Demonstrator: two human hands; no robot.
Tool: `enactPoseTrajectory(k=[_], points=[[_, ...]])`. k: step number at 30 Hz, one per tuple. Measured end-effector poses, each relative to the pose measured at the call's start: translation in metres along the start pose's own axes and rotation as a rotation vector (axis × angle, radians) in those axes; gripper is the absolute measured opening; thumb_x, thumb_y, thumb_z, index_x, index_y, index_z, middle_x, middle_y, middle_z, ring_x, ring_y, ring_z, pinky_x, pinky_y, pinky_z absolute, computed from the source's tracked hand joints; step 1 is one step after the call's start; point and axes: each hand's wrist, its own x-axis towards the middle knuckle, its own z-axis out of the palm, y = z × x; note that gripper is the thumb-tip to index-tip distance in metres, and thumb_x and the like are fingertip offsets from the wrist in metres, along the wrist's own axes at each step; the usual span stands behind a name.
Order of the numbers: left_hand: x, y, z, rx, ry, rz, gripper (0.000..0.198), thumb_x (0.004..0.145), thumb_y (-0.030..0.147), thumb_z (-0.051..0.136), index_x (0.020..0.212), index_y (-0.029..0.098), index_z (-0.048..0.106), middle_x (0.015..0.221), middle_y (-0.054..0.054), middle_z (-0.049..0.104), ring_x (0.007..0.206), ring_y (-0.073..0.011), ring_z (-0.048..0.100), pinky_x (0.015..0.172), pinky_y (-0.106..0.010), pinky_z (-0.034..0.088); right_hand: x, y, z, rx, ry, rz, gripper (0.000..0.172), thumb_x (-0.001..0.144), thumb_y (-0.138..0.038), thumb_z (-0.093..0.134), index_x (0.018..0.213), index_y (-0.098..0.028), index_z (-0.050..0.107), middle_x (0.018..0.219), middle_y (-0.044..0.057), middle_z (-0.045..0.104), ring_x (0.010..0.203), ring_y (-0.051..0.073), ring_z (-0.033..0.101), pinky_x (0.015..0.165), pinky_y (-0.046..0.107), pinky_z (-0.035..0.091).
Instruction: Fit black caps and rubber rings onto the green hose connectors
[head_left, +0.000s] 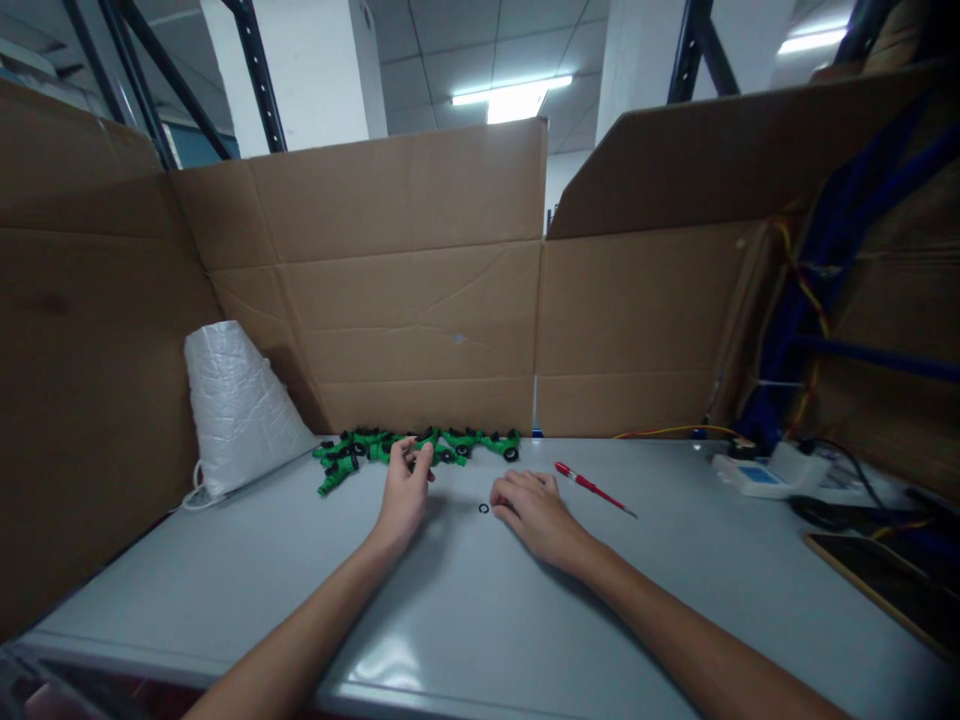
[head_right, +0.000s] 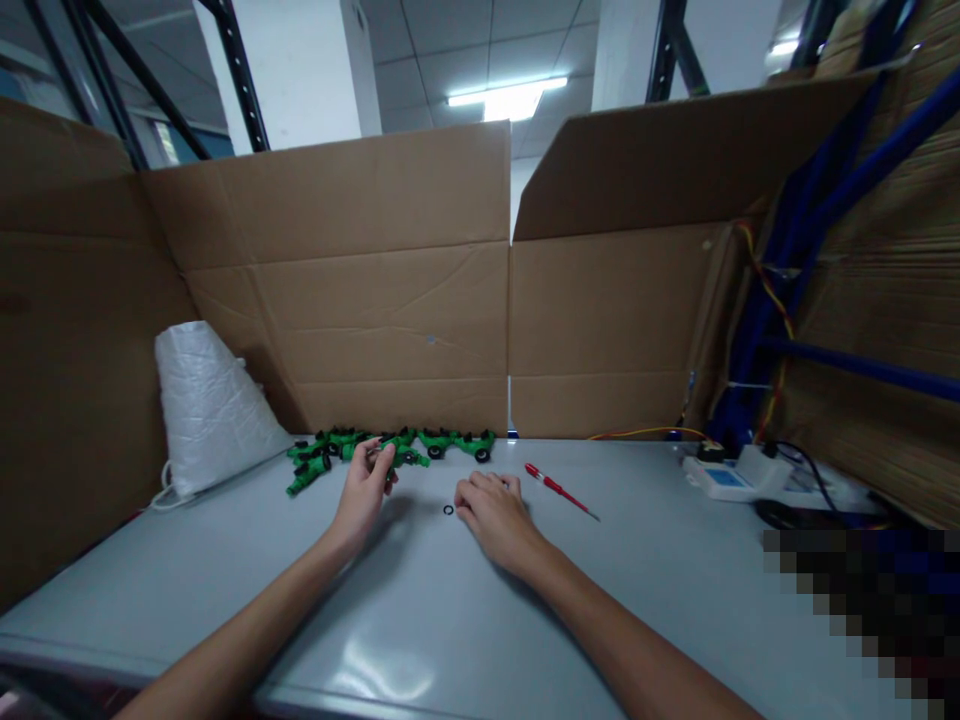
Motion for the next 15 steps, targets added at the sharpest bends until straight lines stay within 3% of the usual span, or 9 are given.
enactPoseTrajectory(k=[15], points=[[0.0026,0.0003,-0.0001,-0.014,0.01,0.031,0.06,0.092,0.064,0.065,0.13,0.021,0.048,0.083,0.002,0.058,0.063,-0.0138,0.057,0.059,-0.026,0.042,-0.0001,0.0039,0.0019,0.049,-0.022,0.009,0.009,0.103,-0.019,0.056,0.095,-0.022,0.058,0.097,0.002,0.07,0.099,0.024,0.059,0.092,0.039,0.03]])
